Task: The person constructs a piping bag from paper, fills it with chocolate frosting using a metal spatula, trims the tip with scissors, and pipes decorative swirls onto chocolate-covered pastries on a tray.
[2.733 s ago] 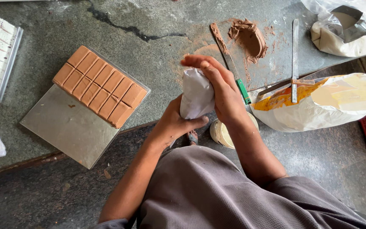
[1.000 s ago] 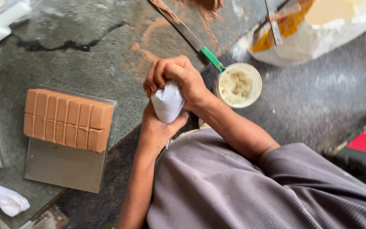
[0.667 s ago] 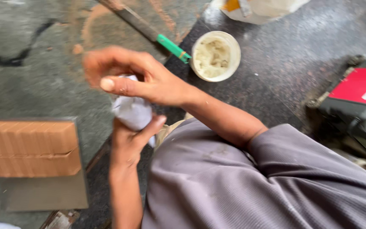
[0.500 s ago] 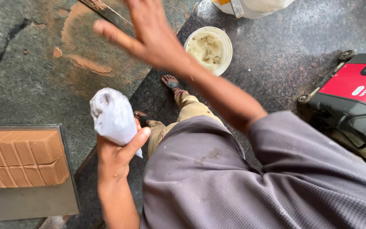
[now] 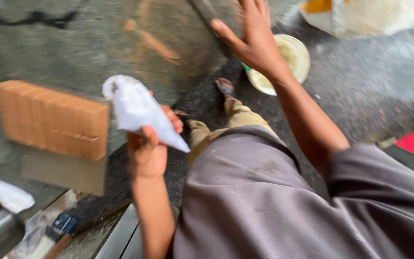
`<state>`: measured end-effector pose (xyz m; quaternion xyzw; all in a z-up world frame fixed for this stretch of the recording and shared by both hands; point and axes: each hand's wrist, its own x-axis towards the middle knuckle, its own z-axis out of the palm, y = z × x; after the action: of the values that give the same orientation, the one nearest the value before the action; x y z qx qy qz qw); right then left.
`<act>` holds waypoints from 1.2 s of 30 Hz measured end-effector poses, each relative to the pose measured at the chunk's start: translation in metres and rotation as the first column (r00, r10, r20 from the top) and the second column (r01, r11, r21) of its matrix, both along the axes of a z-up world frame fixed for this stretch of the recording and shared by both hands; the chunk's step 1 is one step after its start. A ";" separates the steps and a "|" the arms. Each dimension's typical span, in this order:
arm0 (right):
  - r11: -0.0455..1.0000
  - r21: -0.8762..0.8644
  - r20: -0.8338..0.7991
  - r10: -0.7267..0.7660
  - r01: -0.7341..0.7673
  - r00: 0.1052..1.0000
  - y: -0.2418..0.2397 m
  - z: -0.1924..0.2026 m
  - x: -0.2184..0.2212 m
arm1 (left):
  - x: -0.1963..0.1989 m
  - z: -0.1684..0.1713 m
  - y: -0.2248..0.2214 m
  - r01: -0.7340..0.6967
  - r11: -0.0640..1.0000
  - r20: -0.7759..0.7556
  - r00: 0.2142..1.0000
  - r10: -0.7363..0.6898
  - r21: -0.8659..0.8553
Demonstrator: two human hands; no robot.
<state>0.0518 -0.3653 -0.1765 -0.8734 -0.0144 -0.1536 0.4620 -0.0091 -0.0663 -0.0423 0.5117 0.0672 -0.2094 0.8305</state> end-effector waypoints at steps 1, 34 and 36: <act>0.903 0.413 -0.056 0.153 -0.117 0.987 0.007 0.019 -0.006 | 0.001 -0.004 -0.001 -0.017 1.000 0.026 1.000 0.017 -0.012; 0.426 0.635 0.160 0.744 -0.645 0.649 0.161 0.178 -0.078 | -0.019 0.006 0.066 -0.077 0.896 0.185 0.967 0.173 -0.436; 0.448 0.591 0.154 0.754 -0.671 0.639 0.171 0.185 -0.075 | -0.022 0.006 0.071 -0.065 0.895 0.199 0.965 0.168 -0.442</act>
<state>-0.0230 -0.1945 0.0081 -0.5991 -0.3003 0.1163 0.7331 -0.0310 0.0045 -0.0364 0.3308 -0.0476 -0.1074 0.9364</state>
